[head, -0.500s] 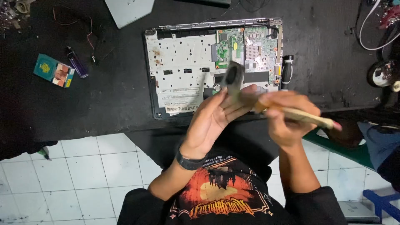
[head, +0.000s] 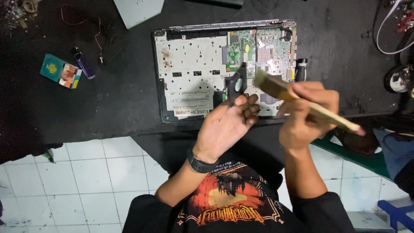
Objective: Cleaning a laptop heatsink with a brush and fastening internal screws with a screwdriver.
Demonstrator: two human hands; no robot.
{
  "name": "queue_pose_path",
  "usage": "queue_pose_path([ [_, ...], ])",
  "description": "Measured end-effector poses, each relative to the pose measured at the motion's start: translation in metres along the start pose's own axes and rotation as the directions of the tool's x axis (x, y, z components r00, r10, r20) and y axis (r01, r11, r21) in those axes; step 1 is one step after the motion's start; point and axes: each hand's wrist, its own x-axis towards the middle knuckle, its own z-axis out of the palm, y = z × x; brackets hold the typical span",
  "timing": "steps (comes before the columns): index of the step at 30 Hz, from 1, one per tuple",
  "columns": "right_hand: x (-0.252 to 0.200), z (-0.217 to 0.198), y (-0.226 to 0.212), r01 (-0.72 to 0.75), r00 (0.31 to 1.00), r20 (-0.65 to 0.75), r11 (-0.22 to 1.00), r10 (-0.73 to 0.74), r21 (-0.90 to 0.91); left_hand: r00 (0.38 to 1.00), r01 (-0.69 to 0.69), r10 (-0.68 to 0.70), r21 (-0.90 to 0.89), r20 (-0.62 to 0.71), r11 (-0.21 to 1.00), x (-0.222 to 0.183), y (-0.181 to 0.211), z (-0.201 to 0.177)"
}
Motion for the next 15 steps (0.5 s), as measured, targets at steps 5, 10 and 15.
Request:
queue_pose_path([
  [5,-0.003,0.010,-0.004,-0.058,0.994,0.095,0.995,0.050,0.084,1.000,-0.013,0.013,-0.037,-0.002,0.999,0.003,-0.001,0.014],
  [10,-0.027,-0.028,0.032,-0.294,0.943,0.151,0.955,0.295,-0.031,0.991,-0.068,0.078,0.086,-0.110,0.994,-0.008,0.006,0.016],
  [15,-0.001,-0.057,0.036,-0.447,0.873,-0.175,0.890,0.456,0.087,0.946,-0.069,0.299,0.820,-0.128,0.568,-0.024,0.055,0.028],
])
